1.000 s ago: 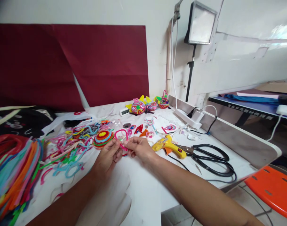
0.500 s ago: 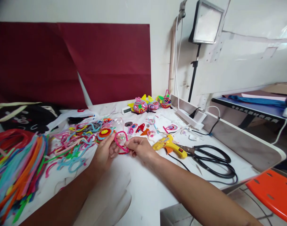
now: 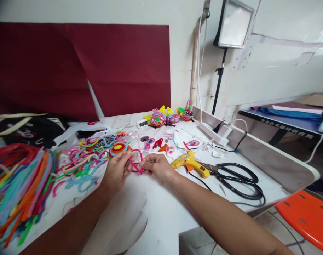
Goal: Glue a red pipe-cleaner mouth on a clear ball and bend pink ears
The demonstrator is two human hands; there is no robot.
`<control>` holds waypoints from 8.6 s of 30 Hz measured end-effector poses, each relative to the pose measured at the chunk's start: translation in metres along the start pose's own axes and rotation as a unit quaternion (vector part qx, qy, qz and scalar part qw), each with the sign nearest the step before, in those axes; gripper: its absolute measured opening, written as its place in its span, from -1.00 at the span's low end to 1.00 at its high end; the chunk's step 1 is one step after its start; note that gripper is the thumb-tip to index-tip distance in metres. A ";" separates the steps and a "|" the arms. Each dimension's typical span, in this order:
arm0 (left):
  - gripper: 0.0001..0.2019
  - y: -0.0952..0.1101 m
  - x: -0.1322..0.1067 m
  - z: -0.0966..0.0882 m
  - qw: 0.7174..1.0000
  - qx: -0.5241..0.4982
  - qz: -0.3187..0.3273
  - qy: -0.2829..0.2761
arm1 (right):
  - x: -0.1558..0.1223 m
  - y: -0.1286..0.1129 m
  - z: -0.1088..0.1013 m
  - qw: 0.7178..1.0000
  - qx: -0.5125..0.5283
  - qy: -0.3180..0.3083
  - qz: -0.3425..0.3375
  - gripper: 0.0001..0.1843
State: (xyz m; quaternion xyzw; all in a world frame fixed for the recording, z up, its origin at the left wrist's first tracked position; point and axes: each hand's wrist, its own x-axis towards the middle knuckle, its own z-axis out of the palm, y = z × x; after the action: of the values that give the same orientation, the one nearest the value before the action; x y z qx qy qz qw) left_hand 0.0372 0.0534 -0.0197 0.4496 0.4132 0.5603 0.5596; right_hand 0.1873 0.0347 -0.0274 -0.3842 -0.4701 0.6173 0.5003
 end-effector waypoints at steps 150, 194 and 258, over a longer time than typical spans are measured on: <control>-0.79 -0.003 0.021 -0.071 0.812 0.465 0.352 -0.004 | 0.061 -0.077 -0.209 0.615 -0.775 0.009 0.148 -0.70; -0.78 0.006 0.006 -0.062 0.713 0.510 0.279 -0.391 | -0.055 -0.035 -0.039 0.720 -0.651 -0.162 -0.178 -0.78; -0.17 0.003 0.044 -0.046 0.641 0.690 0.251 -0.223 | -0.042 -0.025 -0.035 0.732 -0.620 -0.209 -0.191 -0.64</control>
State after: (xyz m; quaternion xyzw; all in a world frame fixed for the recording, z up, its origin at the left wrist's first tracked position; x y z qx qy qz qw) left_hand -0.0061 0.0994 -0.0268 0.9031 0.4139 0.1147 -0.0005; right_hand 0.2355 0.0020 -0.0122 -0.3727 -0.9045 0.1454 0.1476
